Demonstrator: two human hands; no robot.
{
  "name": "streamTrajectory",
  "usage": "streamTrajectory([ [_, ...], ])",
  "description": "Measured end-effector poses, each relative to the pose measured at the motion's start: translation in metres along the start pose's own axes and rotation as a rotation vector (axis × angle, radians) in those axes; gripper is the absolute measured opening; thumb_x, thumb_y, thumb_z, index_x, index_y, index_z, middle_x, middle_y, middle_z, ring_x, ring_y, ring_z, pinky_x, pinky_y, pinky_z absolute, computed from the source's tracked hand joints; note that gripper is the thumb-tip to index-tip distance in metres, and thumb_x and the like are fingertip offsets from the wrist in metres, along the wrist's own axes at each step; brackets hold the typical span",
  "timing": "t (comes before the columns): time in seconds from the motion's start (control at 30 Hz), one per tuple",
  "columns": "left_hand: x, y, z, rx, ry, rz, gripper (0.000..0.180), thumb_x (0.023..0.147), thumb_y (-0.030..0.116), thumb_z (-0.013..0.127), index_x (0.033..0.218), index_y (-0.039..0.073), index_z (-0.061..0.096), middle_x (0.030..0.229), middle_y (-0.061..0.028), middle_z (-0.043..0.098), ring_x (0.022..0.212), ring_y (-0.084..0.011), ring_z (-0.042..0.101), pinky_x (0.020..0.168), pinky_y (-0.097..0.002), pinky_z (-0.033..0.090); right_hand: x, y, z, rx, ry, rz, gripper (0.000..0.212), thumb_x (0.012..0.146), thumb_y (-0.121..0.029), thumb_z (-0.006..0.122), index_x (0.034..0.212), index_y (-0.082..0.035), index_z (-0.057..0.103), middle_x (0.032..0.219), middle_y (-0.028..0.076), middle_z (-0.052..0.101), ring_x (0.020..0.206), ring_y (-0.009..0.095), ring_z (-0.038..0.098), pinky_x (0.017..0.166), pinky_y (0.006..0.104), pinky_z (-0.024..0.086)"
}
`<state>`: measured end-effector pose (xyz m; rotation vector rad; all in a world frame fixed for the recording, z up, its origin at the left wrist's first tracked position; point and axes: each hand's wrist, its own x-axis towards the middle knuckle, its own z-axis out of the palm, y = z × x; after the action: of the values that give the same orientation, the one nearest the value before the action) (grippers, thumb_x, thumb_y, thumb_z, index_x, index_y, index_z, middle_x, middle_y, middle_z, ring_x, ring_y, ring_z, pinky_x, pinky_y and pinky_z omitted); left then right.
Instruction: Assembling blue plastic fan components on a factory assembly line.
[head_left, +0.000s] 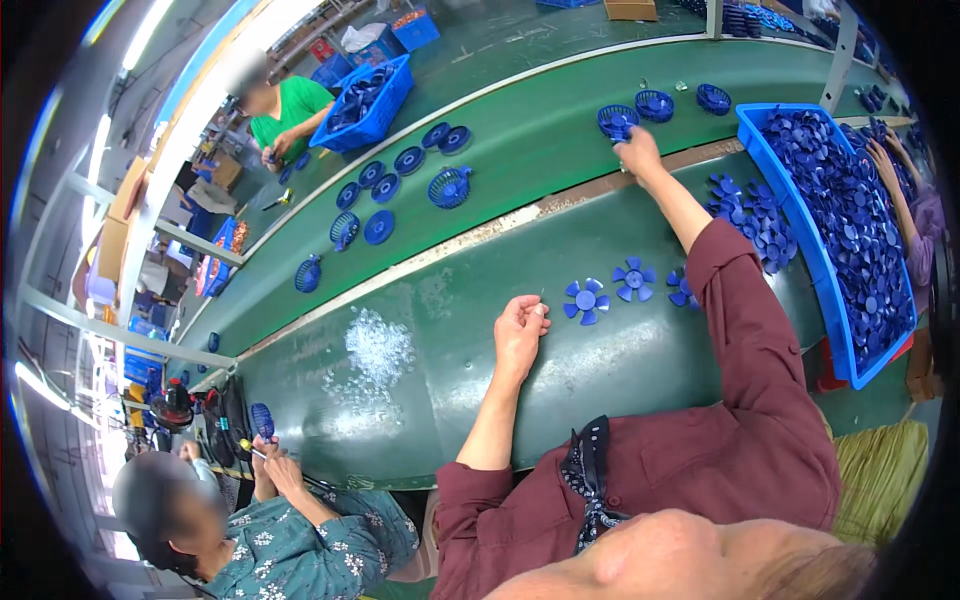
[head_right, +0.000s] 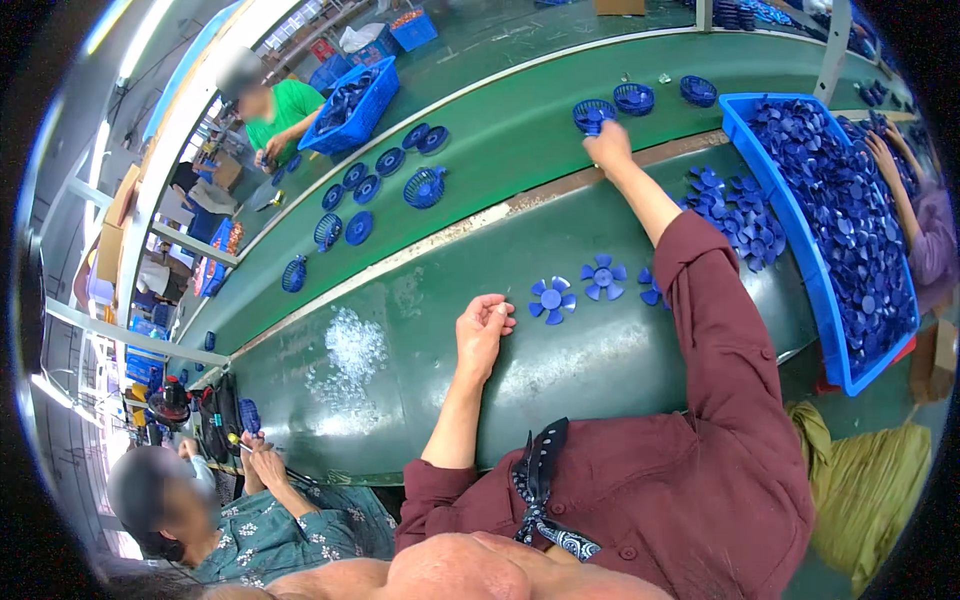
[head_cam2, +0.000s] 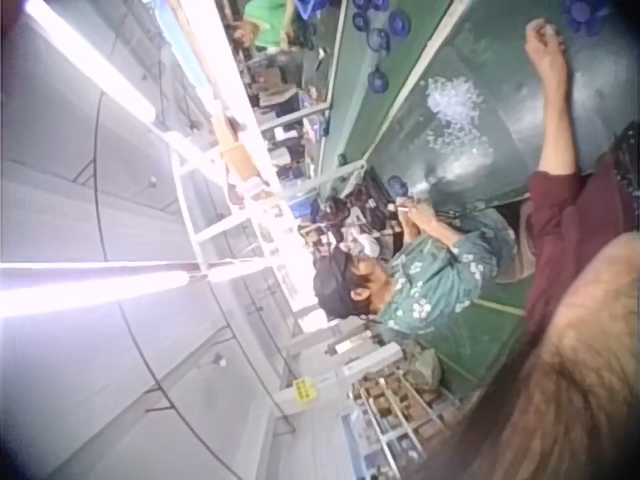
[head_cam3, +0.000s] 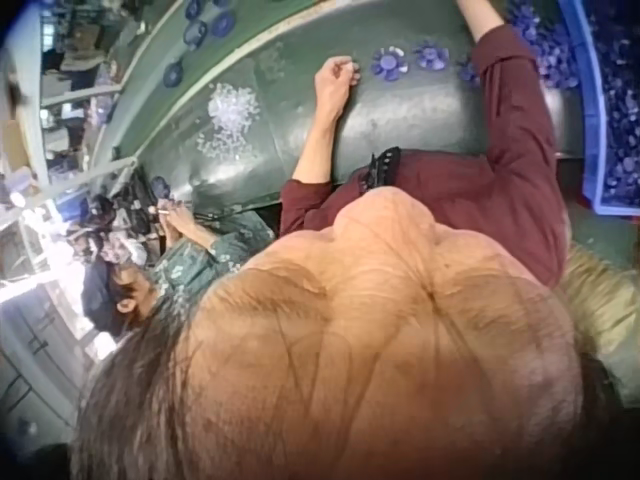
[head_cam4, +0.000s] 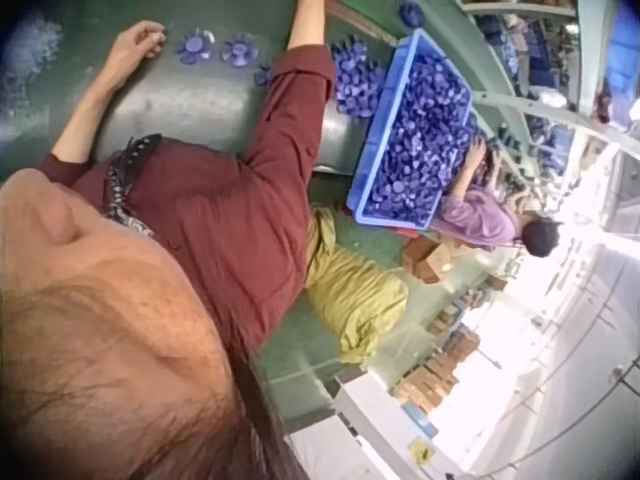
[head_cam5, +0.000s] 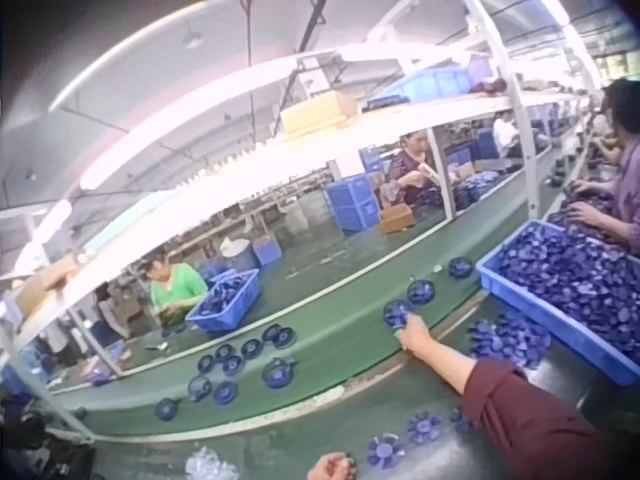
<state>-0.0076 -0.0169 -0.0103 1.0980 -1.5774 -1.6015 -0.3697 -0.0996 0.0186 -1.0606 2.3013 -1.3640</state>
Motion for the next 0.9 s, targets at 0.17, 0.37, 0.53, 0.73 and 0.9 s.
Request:
streamTrajectory([
  [0.17,-0.003,0.003,0.004,-0.016,-0.034,-0.011,0.021,0.091,0.010,0.056,0.108,-0.002,0.055,0.094,-0.0086,0.064,0.077,-0.0121,0.060,0.067,-0.0240,0.050,0.012,-0.004,0.027,0.379,0.026,-0.209,0.039,0.076,-0.009,0.064,0.112,0.004,0.059,0.104,0.013,0.064,0.089,0.021,0.062,0.083,0.0322,0.048],
  [0.37,0.008,0.044,-0.009,0.044,-0.110,0.018,0.033,0.089,0.011,0.058,0.117,-0.003,0.049,0.098,-0.0089,0.062,0.081,-0.0140,0.060,0.070,-0.0253,0.050,-0.128,-0.062,-0.035,0.101,-0.541,-0.437,0.023,0.077,-0.014,0.062,0.095,0.001,0.060,0.083,0.014,0.062,0.076,0.022,0.060,0.068,0.0342,0.048],
  [0.53,0.128,0.057,-0.028,0.842,0.188,0.597,0.047,0.082,0.010,0.057,0.124,-0.005,0.043,0.113,-0.0215,0.055,0.107,-0.0367,0.051,0.092,-0.0431,0.042,-0.235,-0.039,-0.019,-0.132,-0.465,-0.801,0.033,0.073,-0.010,0.064,0.105,-0.004,0.058,0.112,0.015,0.054,0.102,0.034,0.049,0.085,0.0429,0.044],
  [0.73,0.214,0.040,-0.046,1.277,0.334,0.505,0.031,0.074,0.002,0.053,0.105,0.000,0.054,0.102,-0.0166,0.059,0.099,-0.0342,0.051,0.083,-0.0466,0.042,-0.258,-0.033,0.002,-0.317,-0.469,-0.949,0.029,0.075,-0.009,0.054,0.103,0.000,0.057,0.115,0.018,0.052,0.110,0.033,0.047,0.085,0.0419,0.041],
  [0.9,0.171,0.046,-0.026,1.584,0.313,0.796,0.015,0.070,0.005,0.057,0.084,0.002,0.061,0.084,-0.0140,0.061,0.083,-0.0295,0.056,0.080,-0.0460,0.040,-0.254,-0.027,-0.001,-0.202,-0.468,-0.901,0.035,0.070,-0.009,0.069,0.102,-0.002,0.058,0.114,0.013,0.052,0.107,0.030,0.048,0.084,0.0406,0.043],
])
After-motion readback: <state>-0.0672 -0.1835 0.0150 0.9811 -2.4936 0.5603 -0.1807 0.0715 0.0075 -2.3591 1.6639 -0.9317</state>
